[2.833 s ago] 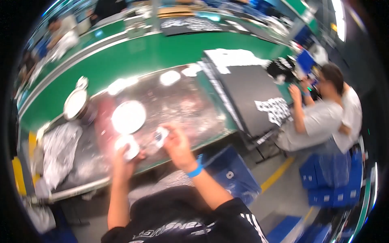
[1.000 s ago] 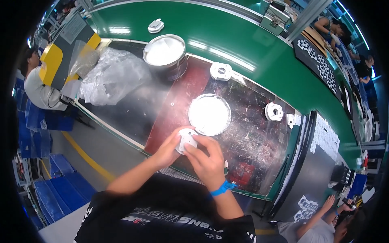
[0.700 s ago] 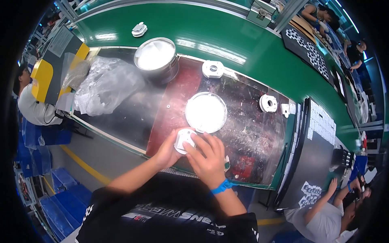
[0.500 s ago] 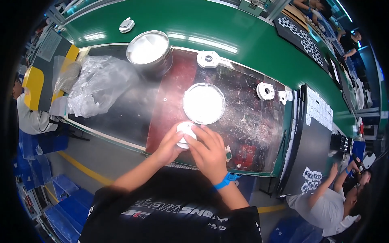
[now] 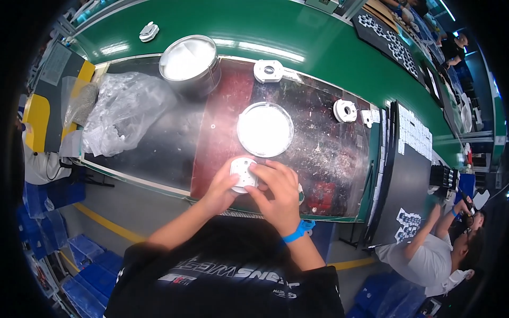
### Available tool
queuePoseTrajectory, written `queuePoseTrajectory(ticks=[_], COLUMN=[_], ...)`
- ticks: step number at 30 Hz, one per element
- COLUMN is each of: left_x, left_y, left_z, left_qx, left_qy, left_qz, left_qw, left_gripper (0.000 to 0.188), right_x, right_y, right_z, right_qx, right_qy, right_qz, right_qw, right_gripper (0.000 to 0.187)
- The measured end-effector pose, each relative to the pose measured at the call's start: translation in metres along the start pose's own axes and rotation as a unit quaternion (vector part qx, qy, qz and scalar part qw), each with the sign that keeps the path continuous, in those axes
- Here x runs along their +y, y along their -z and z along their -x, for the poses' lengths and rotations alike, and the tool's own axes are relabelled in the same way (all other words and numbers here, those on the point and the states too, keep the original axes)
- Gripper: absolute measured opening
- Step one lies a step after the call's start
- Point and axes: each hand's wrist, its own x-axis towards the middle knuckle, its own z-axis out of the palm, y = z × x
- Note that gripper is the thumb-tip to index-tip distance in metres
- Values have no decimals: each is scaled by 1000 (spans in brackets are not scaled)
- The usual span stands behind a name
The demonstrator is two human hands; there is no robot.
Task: Manually assemble plastic and metal components for light fixtures at a factory workbench.
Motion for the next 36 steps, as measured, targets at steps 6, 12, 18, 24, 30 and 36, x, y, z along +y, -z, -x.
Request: queuePoseTrajectory(ticks=[6, 12, 18, 24, 30, 36], left_x=[-3, -6, -15, -7, -12, -13], left_y=[-3, -14, -19, -17, -10, -4], left_z=[-2, 0, -1, 1, -5, 4], left_qx=[10, 63, 113, 86, 54, 55], left_qy=[-46, -41, -133, -124, -93, -37], left_qz=[-129, -229, -429, -441, -331, -239], left_qw=[990, 970, 886, 885, 937, 969], left_gripper=[51, 53, 57, 55, 51, 56], right_x=[-6, 6, 10, 6, 2, 40], right_y=[6, 11, 1, 2, 27, 118], right_z=[1, 13, 27, 32, 28, 44], right_qx=[12, 32, -12, -31, -9, 217], right_qy=[17, 41, 57, 49, 86, -46], right_qz=[-8, -3, 83, 99, 71, 256], right_qw=[1000, 999, 995, 993, 994, 941], right_gripper=[37, 30, 40, 43, 51, 23])
